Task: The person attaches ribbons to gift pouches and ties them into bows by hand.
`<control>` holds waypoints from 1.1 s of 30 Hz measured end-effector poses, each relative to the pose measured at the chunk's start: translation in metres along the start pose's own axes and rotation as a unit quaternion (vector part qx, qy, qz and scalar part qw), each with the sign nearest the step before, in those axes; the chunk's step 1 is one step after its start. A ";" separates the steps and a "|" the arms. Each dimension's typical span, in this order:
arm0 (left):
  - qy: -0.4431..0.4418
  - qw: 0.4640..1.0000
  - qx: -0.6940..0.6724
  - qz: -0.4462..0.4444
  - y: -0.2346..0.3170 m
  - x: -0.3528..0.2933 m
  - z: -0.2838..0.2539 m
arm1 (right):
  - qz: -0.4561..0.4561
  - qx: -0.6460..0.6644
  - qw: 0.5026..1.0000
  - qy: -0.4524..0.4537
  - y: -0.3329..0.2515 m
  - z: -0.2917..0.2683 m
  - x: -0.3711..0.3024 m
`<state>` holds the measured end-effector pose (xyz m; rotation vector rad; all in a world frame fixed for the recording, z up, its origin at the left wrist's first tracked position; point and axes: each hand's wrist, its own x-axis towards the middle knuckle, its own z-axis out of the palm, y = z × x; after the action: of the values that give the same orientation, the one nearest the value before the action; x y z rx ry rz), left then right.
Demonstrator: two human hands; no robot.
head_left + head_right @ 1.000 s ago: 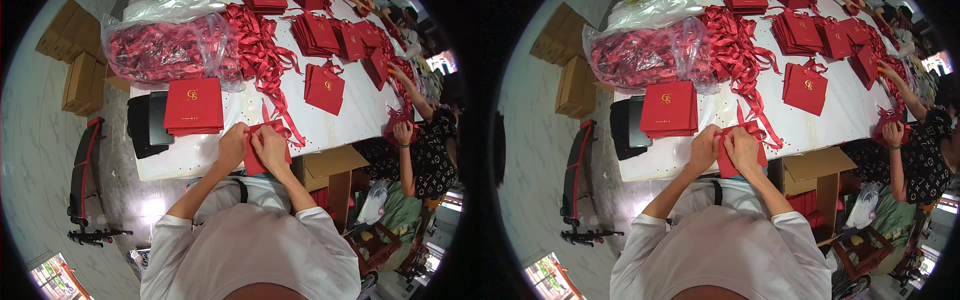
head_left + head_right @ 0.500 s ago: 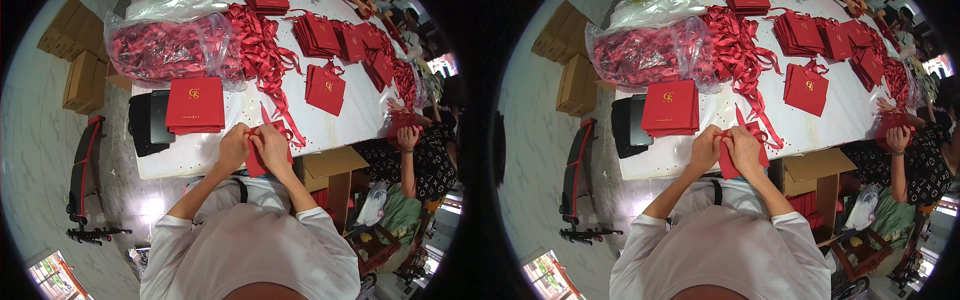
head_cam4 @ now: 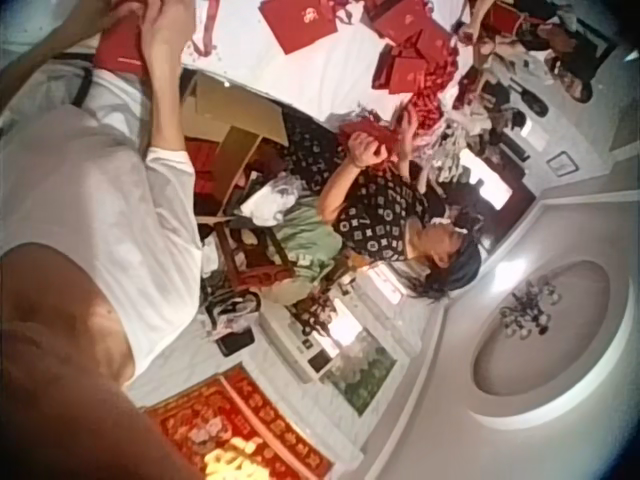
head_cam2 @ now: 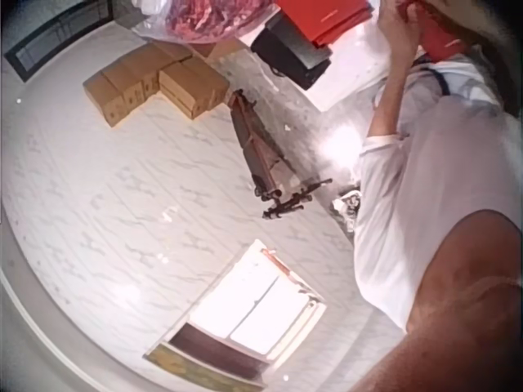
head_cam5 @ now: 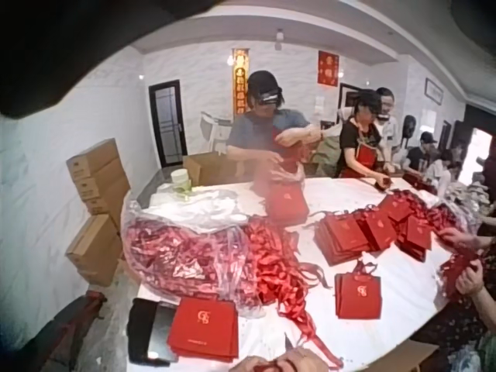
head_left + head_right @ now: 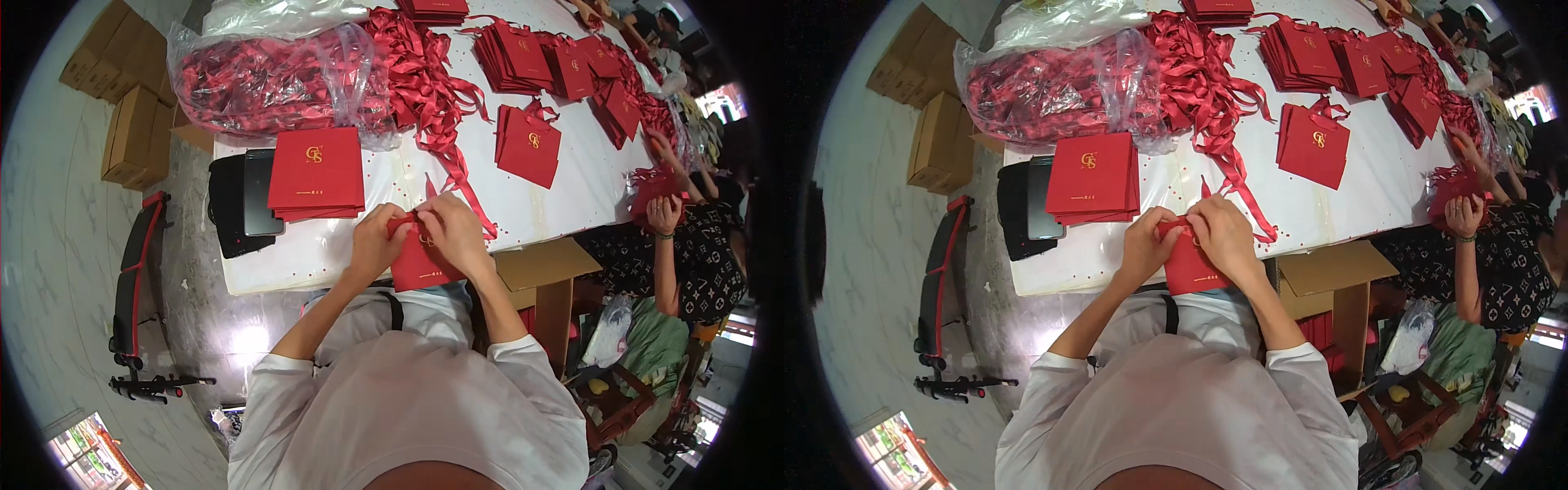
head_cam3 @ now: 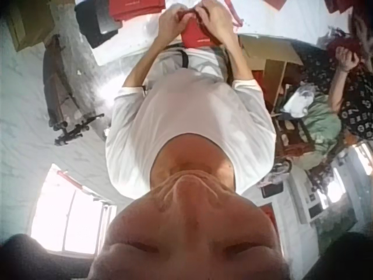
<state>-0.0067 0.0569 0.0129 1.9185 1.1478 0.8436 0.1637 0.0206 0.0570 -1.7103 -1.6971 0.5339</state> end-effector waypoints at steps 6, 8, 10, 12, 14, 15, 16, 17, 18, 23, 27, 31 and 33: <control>-0.024 0.994 0.016 0.107 0.013 -0.003 0.000 | 0.091 0.156 0.954 -0.239 0.044 0.001 0.021; -0.019 0.987 0.024 0.158 0.014 -0.002 0.000 | 0.068 0.220 0.938 -0.258 0.054 0.001 0.029; -0.044 0.984 0.030 0.167 0.013 -0.002 -0.002 | 0.103 0.190 0.926 -0.310 0.059 -0.001 0.031; -0.039 0.983 0.036 0.173 0.010 -0.003 -0.003 | 0.108 0.207 0.922 -0.310 0.062 0.007 0.031; -0.034 0.982 0.040 0.179 0.010 -0.003 -0.004 | 0.114 0.222 0.918 -0.310 0.062 0.011 0.030; -0.029 0.982 0.038 0.183 0.009 -0.001 -0.005 | 0.147 0.261 0.900 -0.318 0.063 0.012 0.031; -0.025 0.981 0.035 0.188 0.010 0.000 -0.005 | 0.180 0.300 0.879 -0.324 0.063 0.013 0.031; -0.026 0.981 0.034 0.188 0.012 0.001 -0.006 | 0.181 0.300 0.879 -0.323 0.062 0.016 0.029; -0.026 0.986 0.025 0.163 0.013 0.002 -0.006 | 0.195 0.313 0.888 -0.273 0.060 0.021 0.026; -0.014 0.995 0.013 0.096 0.014 0.001 -0.003 | 0.230 0.277 0.926 -0.115 0.052 0.031 0.038; 0.007 0.998 0.008 0.066 -0.002 0.004 0.000 | 0.140 0.188 0.972 0.000 0.058 0.031 0.039; -0.012 0.999 0.025 0.018 -0.009 0.005 0.004 | 0.162 0.153 0.974 0.052 0.064 0.006 0.033; 0.005 0.999 0.032 0.018 -0.010 0.007 0.007 | 0.204 0.055 0.977 0.010 0.050 -0.005 0.033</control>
<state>-0.0024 0.0650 0.0017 1.9938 1.1625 0.8463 0.2051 0.0557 0.0308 -1.9817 -1.2749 0.7771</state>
